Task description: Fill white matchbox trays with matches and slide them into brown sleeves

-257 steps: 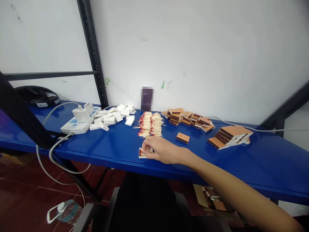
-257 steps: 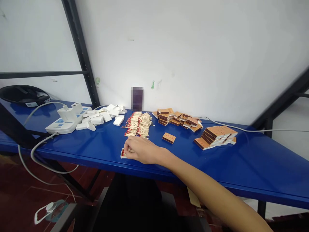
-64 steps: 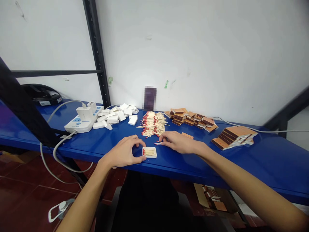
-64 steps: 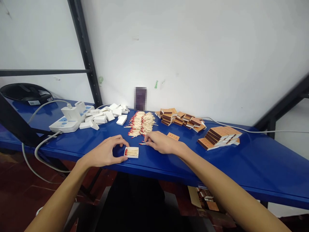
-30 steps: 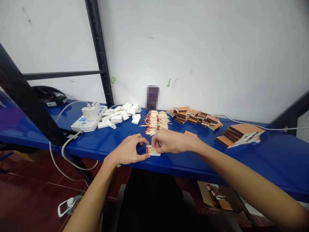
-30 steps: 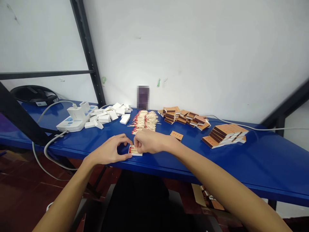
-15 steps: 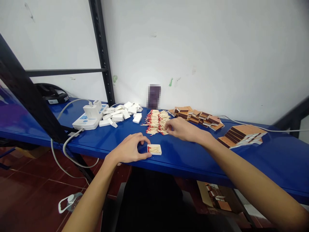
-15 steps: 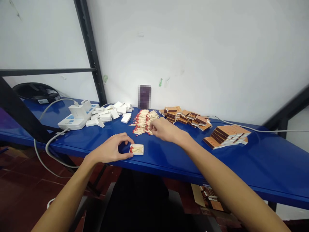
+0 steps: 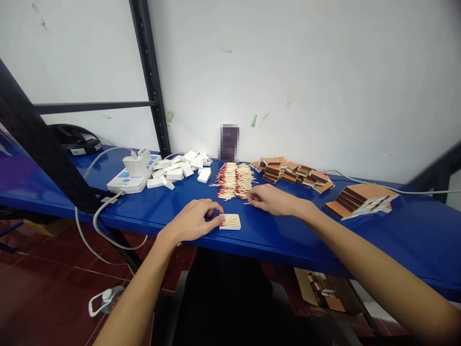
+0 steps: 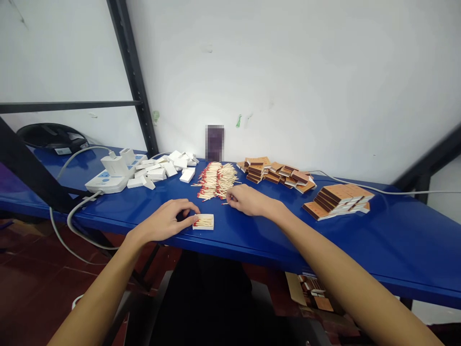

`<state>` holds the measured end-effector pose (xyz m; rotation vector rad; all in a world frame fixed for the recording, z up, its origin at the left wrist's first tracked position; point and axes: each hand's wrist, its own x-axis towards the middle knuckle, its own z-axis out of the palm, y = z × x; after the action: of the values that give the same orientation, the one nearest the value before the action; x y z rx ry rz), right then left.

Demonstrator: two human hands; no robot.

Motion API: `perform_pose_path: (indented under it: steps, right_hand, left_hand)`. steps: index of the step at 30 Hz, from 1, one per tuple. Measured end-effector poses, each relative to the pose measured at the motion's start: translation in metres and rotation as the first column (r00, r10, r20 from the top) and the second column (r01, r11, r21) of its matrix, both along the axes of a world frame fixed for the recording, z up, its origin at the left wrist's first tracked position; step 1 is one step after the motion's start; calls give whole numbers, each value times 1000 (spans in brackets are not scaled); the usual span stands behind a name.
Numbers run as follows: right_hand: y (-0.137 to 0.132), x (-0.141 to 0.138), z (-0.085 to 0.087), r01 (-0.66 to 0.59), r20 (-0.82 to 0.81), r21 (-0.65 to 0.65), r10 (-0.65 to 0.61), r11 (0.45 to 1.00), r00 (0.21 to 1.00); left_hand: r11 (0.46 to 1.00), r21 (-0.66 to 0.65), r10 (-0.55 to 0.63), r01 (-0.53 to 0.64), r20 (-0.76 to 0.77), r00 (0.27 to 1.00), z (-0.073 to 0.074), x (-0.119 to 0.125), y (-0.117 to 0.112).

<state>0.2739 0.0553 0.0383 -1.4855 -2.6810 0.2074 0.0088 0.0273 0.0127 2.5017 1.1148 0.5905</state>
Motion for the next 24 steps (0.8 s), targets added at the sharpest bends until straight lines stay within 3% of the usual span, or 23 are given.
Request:
perform_pose_path:
  steps: [7,12,15,20,24]
  right_hand:
    - [-27,-21,5,-123,-192,-40,113,992,975]
    - [-42,-43,9,-208,-253,-80,182,975,950]
    - [-36,-37,12,-132,-243,-22,123,991,962]
    - [-11,-6,13,116,-179,116,-94,986,979]
    - [-3,0,7,105,-79,118,-96,987,992]
  left_hand:
    - [999,-40,-15,15,14,1000,2,-4,-2]
    - [999,12,-44,45,-16,999,-2,-6,0]
    - [999,20,-44,44,-18,999,-2,-5,0]
    - [1000,5,-28,28,-2,1000,0,-4,-1]
    - [1000,0,-26,26,3,1000,1,-4,-1]
